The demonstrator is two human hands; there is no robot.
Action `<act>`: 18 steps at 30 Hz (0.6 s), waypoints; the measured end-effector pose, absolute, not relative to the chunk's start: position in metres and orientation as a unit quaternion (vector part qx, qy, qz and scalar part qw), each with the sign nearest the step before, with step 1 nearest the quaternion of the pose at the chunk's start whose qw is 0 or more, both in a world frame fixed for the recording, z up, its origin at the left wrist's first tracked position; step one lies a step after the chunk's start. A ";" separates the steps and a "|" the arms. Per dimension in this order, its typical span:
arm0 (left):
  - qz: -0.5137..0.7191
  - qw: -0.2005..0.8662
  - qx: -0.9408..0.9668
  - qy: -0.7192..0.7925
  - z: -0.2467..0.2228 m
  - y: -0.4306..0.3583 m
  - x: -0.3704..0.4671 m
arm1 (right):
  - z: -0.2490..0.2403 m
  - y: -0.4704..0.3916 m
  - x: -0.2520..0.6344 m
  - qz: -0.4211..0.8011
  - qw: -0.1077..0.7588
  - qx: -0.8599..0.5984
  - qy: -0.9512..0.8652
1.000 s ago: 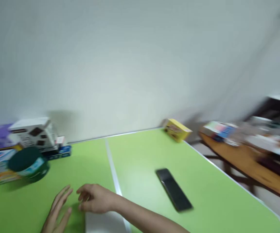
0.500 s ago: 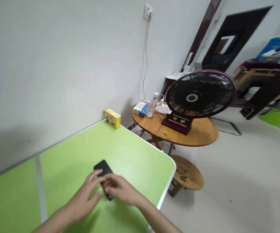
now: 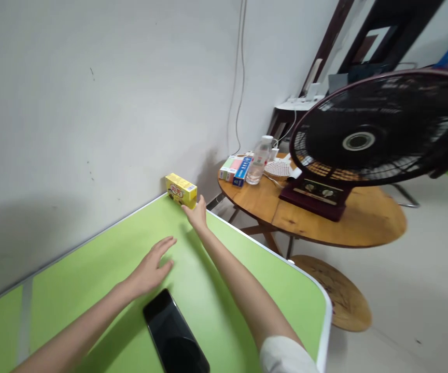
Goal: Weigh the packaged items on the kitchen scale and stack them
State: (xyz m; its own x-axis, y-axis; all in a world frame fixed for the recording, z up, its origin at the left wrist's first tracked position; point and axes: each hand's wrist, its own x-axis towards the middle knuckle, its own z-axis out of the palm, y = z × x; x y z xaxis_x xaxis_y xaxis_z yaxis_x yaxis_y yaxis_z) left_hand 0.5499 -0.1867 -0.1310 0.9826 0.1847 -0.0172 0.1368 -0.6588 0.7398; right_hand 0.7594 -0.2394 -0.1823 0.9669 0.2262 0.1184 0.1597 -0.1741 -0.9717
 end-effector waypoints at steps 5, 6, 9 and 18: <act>0.038 0.396 0.911 0.108 -0.120 -0.159 0.539 | -0.178 -0.213 0.769 -0.009 0.627 -0.770 -0.120; 0.046 0.399 0.909 0.114 -0.118 -0.155 0.537 | -0.175 -0.214 0.764 -0.007 0.626 -0.769 -0.125; 0.062 0.424 0.894 0.131 -0.115 -0.149 0.521 | -0.161 -0.230 0.733 0.009 0.625 -0.763 -0.165; 0.200 0.468 0.790 0.341 -0.092 -0.170 0.350 | -0.106 -0.345 0.554 0.253 0.607 -0.649 -0.384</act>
State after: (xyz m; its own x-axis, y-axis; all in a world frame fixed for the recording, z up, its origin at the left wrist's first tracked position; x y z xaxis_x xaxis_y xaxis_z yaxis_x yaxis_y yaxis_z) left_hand 0.3500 -0.1703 -0.0921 0.6870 0.7266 -0.0021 0.3517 -0.3299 0.8760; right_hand 0.5537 -0.3447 -0.1063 0.5776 0.8046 0.1377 0.1914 0.0305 -0.9810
